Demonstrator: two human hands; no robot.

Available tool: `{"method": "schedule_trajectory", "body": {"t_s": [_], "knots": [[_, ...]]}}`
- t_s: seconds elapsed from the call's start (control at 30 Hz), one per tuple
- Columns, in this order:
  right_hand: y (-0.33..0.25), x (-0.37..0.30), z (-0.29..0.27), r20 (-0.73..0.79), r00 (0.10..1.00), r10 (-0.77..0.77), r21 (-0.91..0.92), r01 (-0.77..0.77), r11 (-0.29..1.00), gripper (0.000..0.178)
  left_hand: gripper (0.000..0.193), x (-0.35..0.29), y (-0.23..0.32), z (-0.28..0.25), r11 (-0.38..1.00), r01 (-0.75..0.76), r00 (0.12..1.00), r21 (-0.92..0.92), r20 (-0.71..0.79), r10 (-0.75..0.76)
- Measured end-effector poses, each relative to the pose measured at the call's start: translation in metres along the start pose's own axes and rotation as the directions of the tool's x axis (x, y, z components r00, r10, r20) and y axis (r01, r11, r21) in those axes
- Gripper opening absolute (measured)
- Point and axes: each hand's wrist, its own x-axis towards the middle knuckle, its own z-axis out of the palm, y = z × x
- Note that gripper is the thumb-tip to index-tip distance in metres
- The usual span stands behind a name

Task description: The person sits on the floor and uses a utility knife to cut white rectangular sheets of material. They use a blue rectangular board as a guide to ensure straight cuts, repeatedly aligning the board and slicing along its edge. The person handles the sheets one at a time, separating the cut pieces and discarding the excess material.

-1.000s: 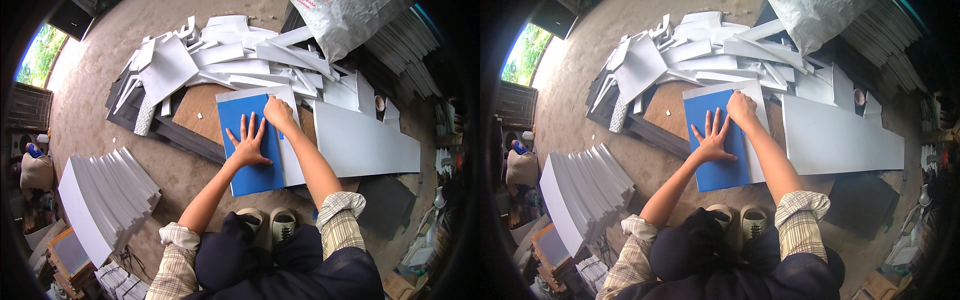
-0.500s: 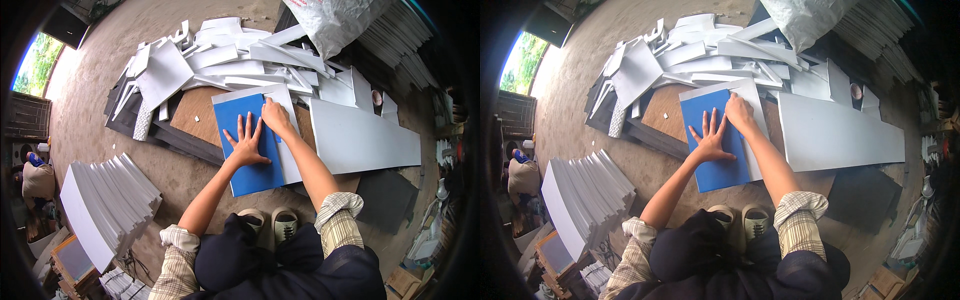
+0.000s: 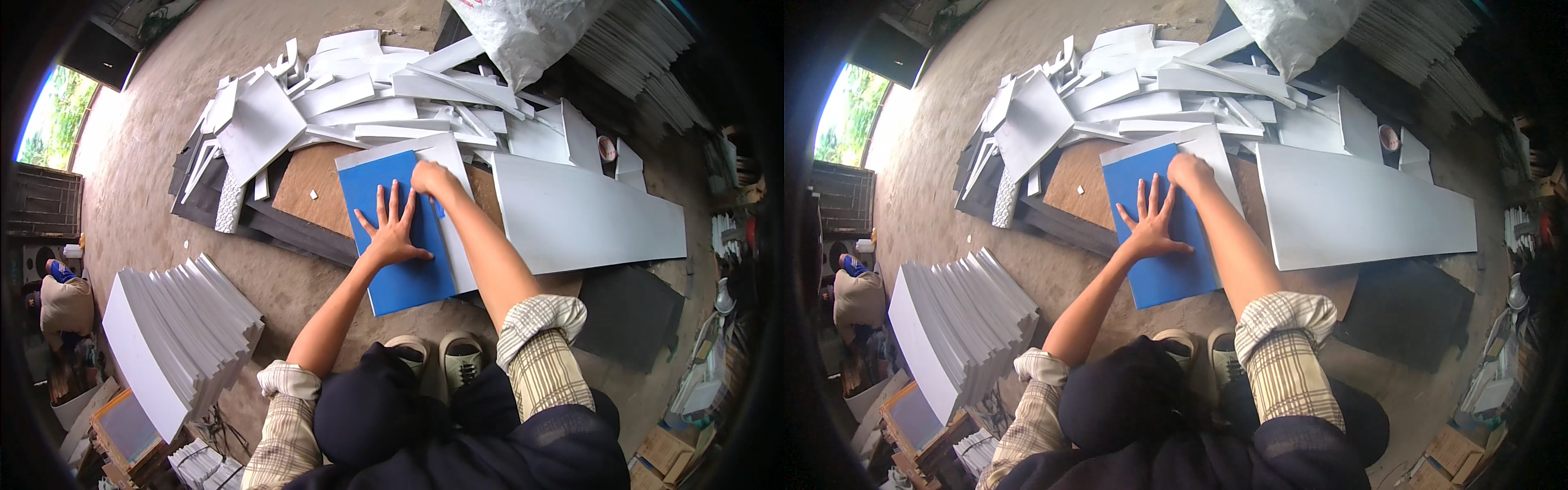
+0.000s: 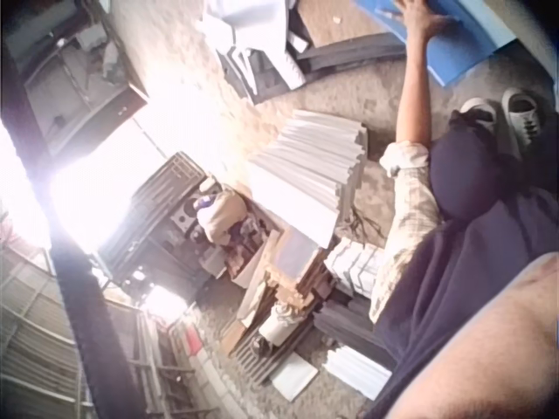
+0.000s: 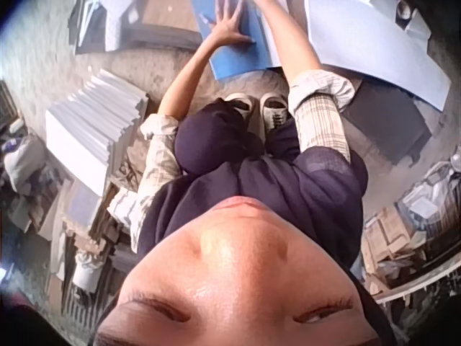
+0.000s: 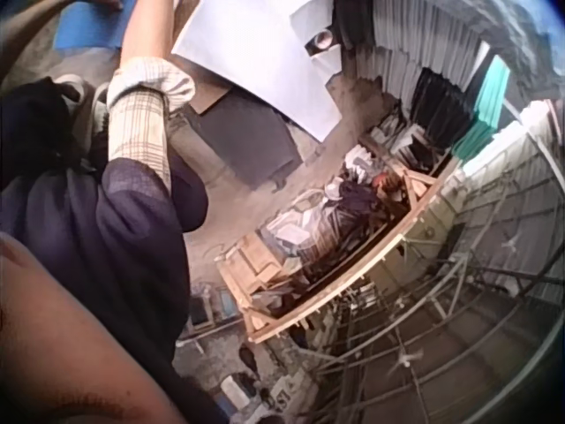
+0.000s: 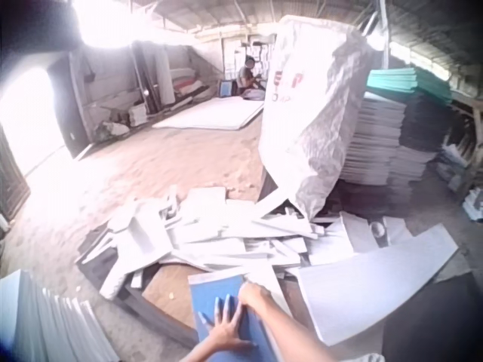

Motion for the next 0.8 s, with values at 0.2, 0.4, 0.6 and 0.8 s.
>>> {"method": "schedule_trajectory", "body": {"t_s": [0.2, 0.4, 0.6, 0.8], "knots": [[0.048, -0.087, 0.050, 0.029, 1.000, -0.006, 0.134, 0.002, 0.991, 0.031, 0.131, 0.001, -0.006, 0.005, 1.000, 0.014, 1.000, -0.006, -0.020, -0.015], [0.078, -0.160, 0.093, 0.077, 0.997, -0.024, 0.193, 0.009, 0.981, 0.034, 0.116, -0.001, -0.011, 0.003, 1.000, 0.027, 0.997, 0.011, -0.071, -0.026], [0.072, -0.159, 0.099, -0.085, 0.991, -0.099, 0.125, 0.109, 0.986, 0.031, 0.084, -0.035, -0.014, 0.035, 0.934, -0.241, 0.919, 0.264, -0.246, 0.307], [0.086, -0.162, 0.106, -0.125, 0.991, -0.042, 0.191, 0.066, 0.979, 0.030, 0.110, -0.082, 0.037, 0.015, 0.918, -0.279, 0.953, 0.283, -0.034, 0.301]]}}
